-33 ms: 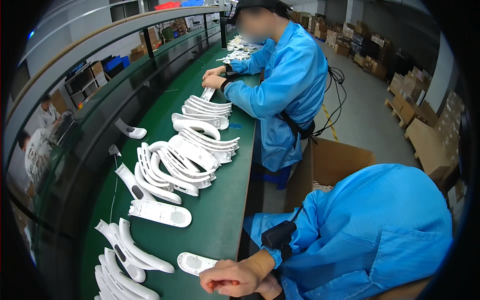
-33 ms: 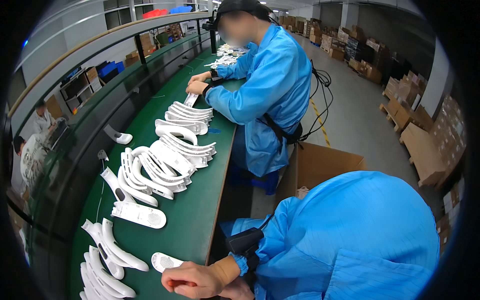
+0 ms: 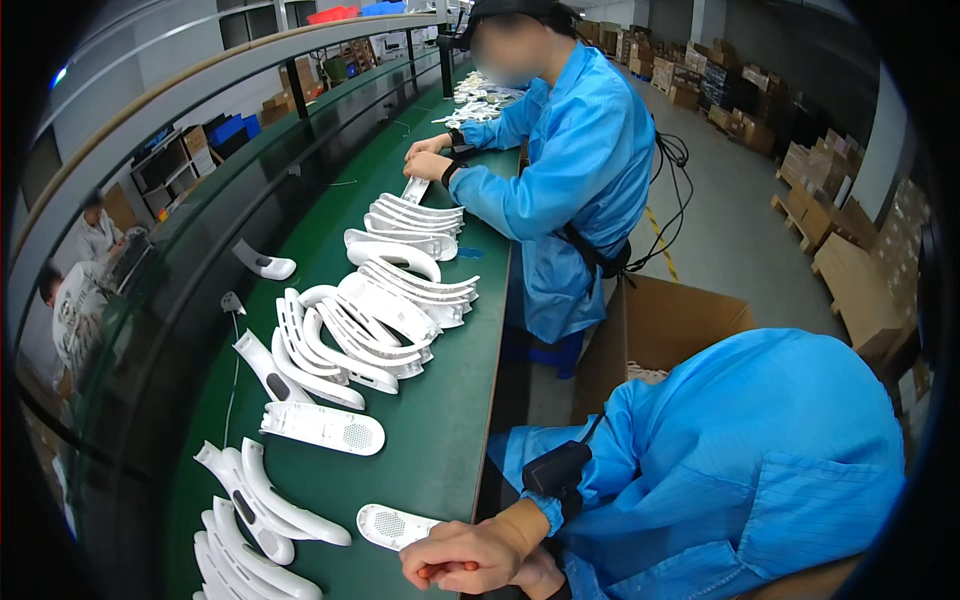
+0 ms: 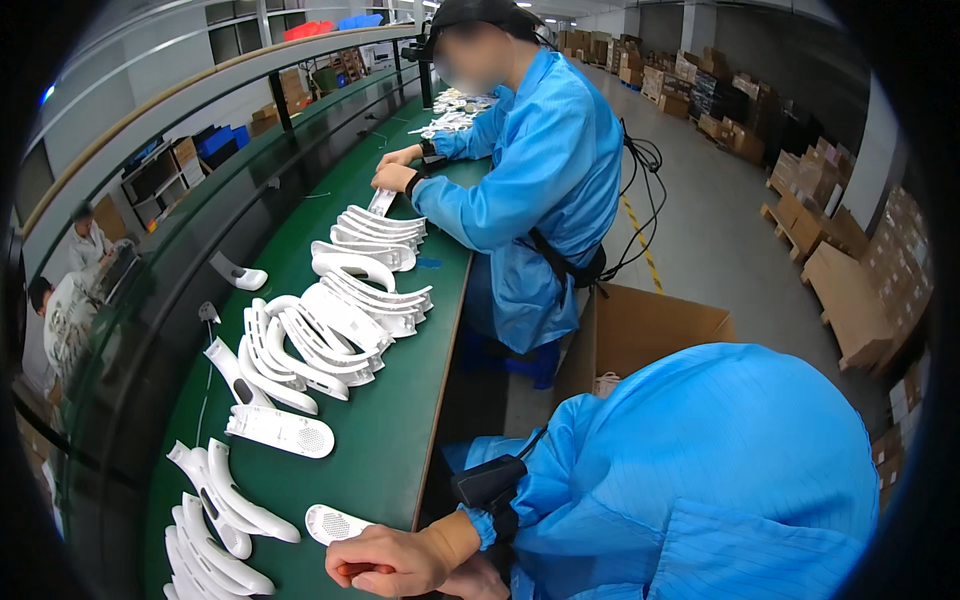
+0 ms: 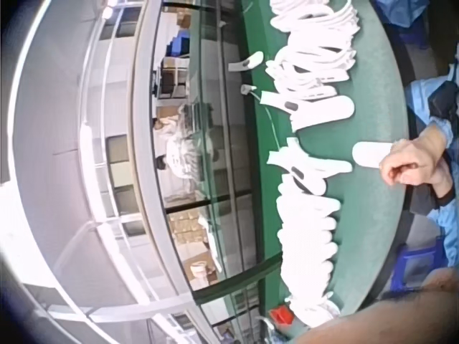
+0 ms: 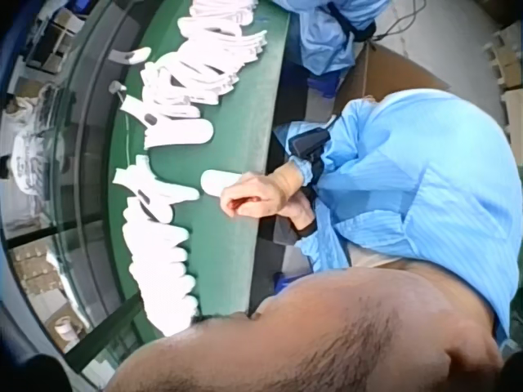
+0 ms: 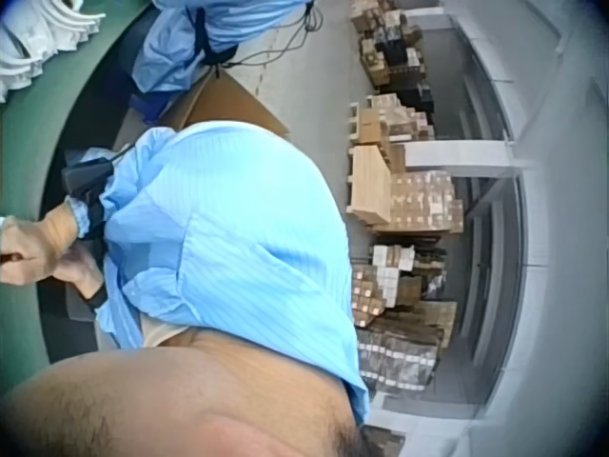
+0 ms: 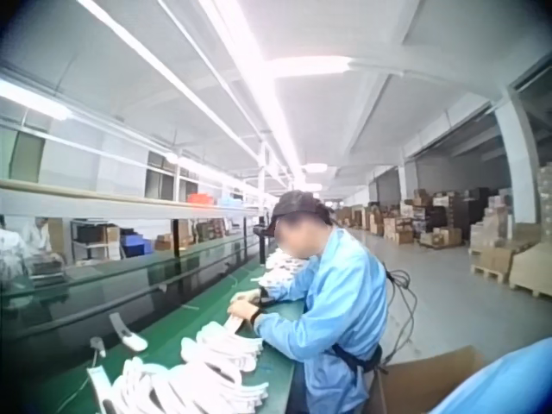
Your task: The recorder is assembling white plastic components, possibly infrared thermometers, by joining housing parts together on an assembly line.
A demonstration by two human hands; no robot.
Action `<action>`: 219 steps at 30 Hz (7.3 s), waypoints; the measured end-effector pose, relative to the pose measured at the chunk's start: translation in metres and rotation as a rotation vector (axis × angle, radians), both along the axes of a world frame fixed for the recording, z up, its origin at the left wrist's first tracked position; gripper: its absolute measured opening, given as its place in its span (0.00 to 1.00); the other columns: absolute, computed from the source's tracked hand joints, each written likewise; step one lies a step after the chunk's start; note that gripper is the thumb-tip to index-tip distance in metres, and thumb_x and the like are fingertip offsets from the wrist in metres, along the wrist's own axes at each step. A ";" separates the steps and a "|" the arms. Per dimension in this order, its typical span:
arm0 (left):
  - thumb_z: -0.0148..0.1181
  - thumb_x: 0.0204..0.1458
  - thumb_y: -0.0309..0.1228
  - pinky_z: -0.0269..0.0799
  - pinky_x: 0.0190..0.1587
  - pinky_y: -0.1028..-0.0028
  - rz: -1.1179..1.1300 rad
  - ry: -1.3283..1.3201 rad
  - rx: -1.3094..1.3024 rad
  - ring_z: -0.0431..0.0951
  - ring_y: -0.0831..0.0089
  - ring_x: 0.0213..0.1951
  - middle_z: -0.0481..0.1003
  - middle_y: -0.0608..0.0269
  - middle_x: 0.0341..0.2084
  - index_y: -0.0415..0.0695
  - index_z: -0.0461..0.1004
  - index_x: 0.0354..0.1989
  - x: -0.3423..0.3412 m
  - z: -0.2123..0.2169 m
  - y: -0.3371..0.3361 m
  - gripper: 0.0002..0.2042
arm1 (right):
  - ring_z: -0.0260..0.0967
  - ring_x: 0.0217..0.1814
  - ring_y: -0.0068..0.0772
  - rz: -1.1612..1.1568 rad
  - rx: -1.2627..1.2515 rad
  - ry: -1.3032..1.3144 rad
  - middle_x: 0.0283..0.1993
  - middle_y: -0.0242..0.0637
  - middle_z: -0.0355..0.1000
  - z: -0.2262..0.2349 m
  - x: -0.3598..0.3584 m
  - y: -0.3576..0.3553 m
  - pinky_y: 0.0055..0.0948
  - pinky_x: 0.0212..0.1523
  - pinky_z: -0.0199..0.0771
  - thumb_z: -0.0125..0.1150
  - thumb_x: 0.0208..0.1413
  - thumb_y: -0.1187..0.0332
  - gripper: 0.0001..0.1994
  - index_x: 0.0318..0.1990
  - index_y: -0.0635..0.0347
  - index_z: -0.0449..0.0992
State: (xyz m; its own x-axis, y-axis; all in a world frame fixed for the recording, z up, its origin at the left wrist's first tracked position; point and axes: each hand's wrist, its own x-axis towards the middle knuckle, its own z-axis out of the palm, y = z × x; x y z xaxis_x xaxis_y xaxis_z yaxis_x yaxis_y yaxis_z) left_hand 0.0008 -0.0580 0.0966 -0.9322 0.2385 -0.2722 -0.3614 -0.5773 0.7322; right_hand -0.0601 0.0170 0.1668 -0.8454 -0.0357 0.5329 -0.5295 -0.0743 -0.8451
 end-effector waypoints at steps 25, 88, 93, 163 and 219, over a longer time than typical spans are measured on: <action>0.58 0.48 0.29 0.70 0.37 0.58 -0.025 1.242 -2.147 0.75 0.47 0.32 0.75 0.43 0.28 0.37 0.73 0.45 -0.314 0.173 -0.118 0.15 | 0.51 0.13 0.14 0.185 -0.692 -0.595 0.18 0.28 0.59 -0.034 -0.024 0.132 0.18 0.11 0.51 0.46 0.63 0.62 0.12 0.36 0.63 0.65; 0.69 0.43 0.34 0.69 0.47 0.62 -0.371 0.755 -1.479 0.73 0.52 0.43 0.71 0.40 0.42 0.31 0.64 0.50 -0.081 0.144 0.021 0.29 | 0.53 0.15 0.13 0.207 -0.598 -0.597 0.21 0.27 0.61 -0.027 -0.019 0.138 0.16 0.14 0.53 0.50 0.61 0.62 0.15 0.45 0.66 0.68; 0.67 0.44 0.21 0.70 0.48 0.67 -0.282 0.404 -0.944 0.72 0.63 0.44 0.68 0.45 0.46 0.30 0.57 0.56 -0.051 0.094 0.020 0.31 | 0.52 0.15 0.12 0.149 -0.464 -0.639 0.22 0.27 0.62 -0.018 -0.020 0.136 0.16 0.14 0.53 0.53 0.60 0.58 0.17 0.44 0.65 0.70; 0.36 0.51 0.69 0.68 0.31 0.70 -0.315 -0.166 0.411 0.72 0.66 0.29 0.71 0.61 0.28 0.50 0.66 0.47 0.003 -0.014 0.015 0.34 | 0.54 0.21 0.12 0.221 -0.279 -0.363 0.23 0.26 0.62 0.005 -0.013 0.038 0.15 0.22 0.56 0.37 0.66 0.56 0.19 0.33 0.61 0.67; 0.36 0.55 0.65 0.70 0.38 0.63 -0.078 -0.348 0.355 0.73 0.62 0.39 0.71 0.63 0.43 0.55 0.60 0.60 0.004 -0.018 0.021 0.33 | 0.50 0.22 0.19 0.116 -0.016 -0.079 0.22 0.28 0.57 -0.011 -0.015 0.027 0.22 0.24 0.53 0.41 0.60 0.66 0.09 0.33 0.62 0.65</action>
State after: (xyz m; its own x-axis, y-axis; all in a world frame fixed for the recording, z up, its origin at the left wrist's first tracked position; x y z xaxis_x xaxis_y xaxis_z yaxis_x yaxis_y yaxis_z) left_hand 0.0051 -0.0374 0.0783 -0.7765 0.4383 -0.4527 -0.6012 -0.7305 0.3240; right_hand -0.0754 0.0436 0.1556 -0.8756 -0.1279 0.4658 -0.4481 -0.1449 -0.8821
